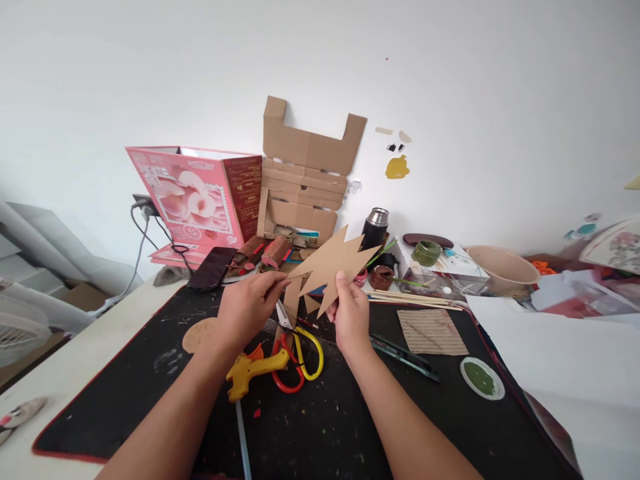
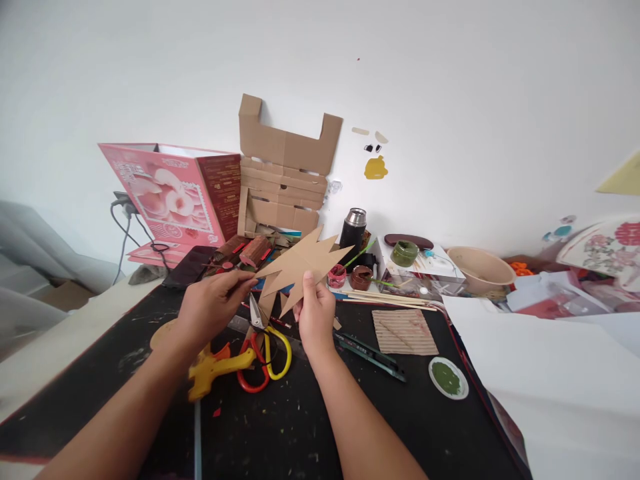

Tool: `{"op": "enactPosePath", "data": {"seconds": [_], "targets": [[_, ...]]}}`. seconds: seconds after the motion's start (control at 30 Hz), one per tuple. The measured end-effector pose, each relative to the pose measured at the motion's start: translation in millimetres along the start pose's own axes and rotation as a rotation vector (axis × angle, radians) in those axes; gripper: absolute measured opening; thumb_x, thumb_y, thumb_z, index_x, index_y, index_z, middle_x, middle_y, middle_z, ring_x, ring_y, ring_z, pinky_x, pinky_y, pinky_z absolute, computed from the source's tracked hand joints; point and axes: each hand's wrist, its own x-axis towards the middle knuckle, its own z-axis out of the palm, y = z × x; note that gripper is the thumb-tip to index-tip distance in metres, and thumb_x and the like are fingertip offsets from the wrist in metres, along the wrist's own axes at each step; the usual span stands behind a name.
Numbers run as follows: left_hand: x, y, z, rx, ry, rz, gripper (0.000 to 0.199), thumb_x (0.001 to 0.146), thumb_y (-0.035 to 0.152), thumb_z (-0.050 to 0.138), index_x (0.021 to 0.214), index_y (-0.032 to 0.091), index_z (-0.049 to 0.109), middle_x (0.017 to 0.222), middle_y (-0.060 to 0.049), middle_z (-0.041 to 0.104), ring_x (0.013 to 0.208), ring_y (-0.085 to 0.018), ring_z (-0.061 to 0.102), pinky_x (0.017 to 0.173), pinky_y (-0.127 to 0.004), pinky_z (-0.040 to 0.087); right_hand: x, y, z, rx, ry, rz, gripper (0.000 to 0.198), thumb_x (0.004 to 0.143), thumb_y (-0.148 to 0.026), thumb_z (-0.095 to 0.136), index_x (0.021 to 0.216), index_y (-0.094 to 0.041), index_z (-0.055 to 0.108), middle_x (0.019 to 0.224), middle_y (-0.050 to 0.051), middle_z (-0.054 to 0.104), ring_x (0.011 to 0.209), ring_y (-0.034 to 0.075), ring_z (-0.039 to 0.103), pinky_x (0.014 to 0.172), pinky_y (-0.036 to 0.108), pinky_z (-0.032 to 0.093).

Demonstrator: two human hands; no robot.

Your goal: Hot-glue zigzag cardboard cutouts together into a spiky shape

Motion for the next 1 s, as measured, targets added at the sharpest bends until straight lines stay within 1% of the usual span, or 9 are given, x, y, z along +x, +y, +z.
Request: {"op": "enactPosePath", "data": {"seconds": [0.1,0.27,0.37,0.43,0.53,0.63,0.73,0.83,1.0], "targets": [[0.1,-0.7,0.1,0.039,-0.005,0.036,0.013,0.091,0.037,0.074,0.091,0.03,0.085,0.087,-0.009,0.081,0.078,-0.027,0.071,0.07,-0.028,0.041,-0.3,-0.7,0.3,0.01,-0.002,-0.006,0.06,0.085,-0.076,0.074,0.063,-0.024,0.051,0.044,-0.007,0.044,0.036,0.01,0.037,0.035,0.025,0.025],[0.0,-4.1,0.3,0.07,0.002,0.051,0.011,0.089,0.035,0.075,0.09,0.029,0.085,0.085,-0.008,0.081,0.075,-0.026,0.072,0.068,-0.028,0.044,-0.5,-3.4,1.2,-0.011,0.009,-0.007,0.062,0.083,-0.078,0.074,0.061,-0.024,0.051,0.043,-0.007,0.044,0.036,0.01,0.037,0.034,0.025,0.026],[-0.2,-6.7,0.3,0.123,-0.013,0.062,0.018,0.092,0.039,0.07,0.094,0.029,0.085,0.09,-0.009,0.083,0.079,-0.027,0.074,0.071,-0.03,0.046,0.7,-5.6,1.0,-0.024,0.034,-0.013,0.064,0.081,-0.08,0.074,0.06,-0.024,0.051,0.042,-0.007,0.044,0.035,0.01,0.037,0.034,0.024,0.026],[0.1,-6.5,-0.5,0.141,-0.018,0.034,0.026,0.095,0.04,0.063,0.1,0.027,0.085,0.093,-0.008,0.084,0.083,-0.027,0.075,0.074,-0.031,0.048,1.8,-6.5,0.5,-0.026,0.051,-0.011,0.066,0.079,-0.081,0.074,0.058,-0.024,0.049,0.041,-0.007,0.043,0.034,0.009,0.036,0.033,0.023,0.026],[2.1,-2.2,-3.7,0.031,-0.029,-0.087,0.034,0.097,0.045,0.056,0.105,0.024,0.082,0.081,-0.005,0.081,0.077,-0.024,0.073,0.072,-0.03,0.05,2.8,-6.3,-0.3,-0.019,0.061,-0.003,0.067,0.077,-0.083,0.074,0.058,-0.024,0.048,0.04,-0.007,0.043,0.034,0.008,0.035,0.033,0.022,0.025],[5.8,3.2,-6.9,-0.191,-0.068,-0.232,0.041,0.094,0.055,0.058,0.099,0.02,0.078,0.069,-0.002,0.074,0.061,-0.018,0.063,0.061,-0.028,0.047,3.0,-4.4,-0.7,-0.02,0.058,-0.002,0.066,0.078,-0.081,0.075,0.06,-0.023,0.05,0.042,-0.007,0.044,0.034,0.009,0.037,0.033,0.022,0.026],[8.9,5.0,-7.1,-0.395,-0.168,-0.37,0.052,0.086,0.068,0.065,0.09,0.018,0.075,0.066,-0.003,0.071,0.051,-0.015,0.054,0.05,-0.026,0.039,2.3,-2.0,-0.6,-0.022,0.043,-0.009,0.063,0.08,-0.08,0.074,0.062,-0.023,0.053,0.042,-0.007,0.045,0.035,0.009,0.038,0.033,0.022,0.027],[9.7,4.5,-4.7,-0.585,-0.262,-0.502,0.064,0.076,0.081,0.07,0.082,0.017,0.072,0.063,-0.003,0.069,0.048,-0.012,0.05,0.046,-0.024,0.034,0.7,-0.3,0.4,-0.023,0.011,-0.01,0.062,0.082,-0.079,0.073,0.063,-0.023,0.053,0.044,-0.007,0.046,0.035,0.009,0.037,0.033,0.022,0.027],[8.2,7.0,-2.8,-0.746,-0.388,-0.644,0.07,0.068,0.084,0.077,0.076,0.015,0.071,0.058,-0.001,0.064,0.045,-0.009,0.046,0.045,-0.022,0.029,-3.5,-0.4,2.7,-0.06,-0.031,-0.006,0.064,0.082,-0.082,0.071,0.063,-0.023,0.053,0.044,-0.007,0.045,0.034,0.009,0.038,0.033,0.023,0.027]]}}
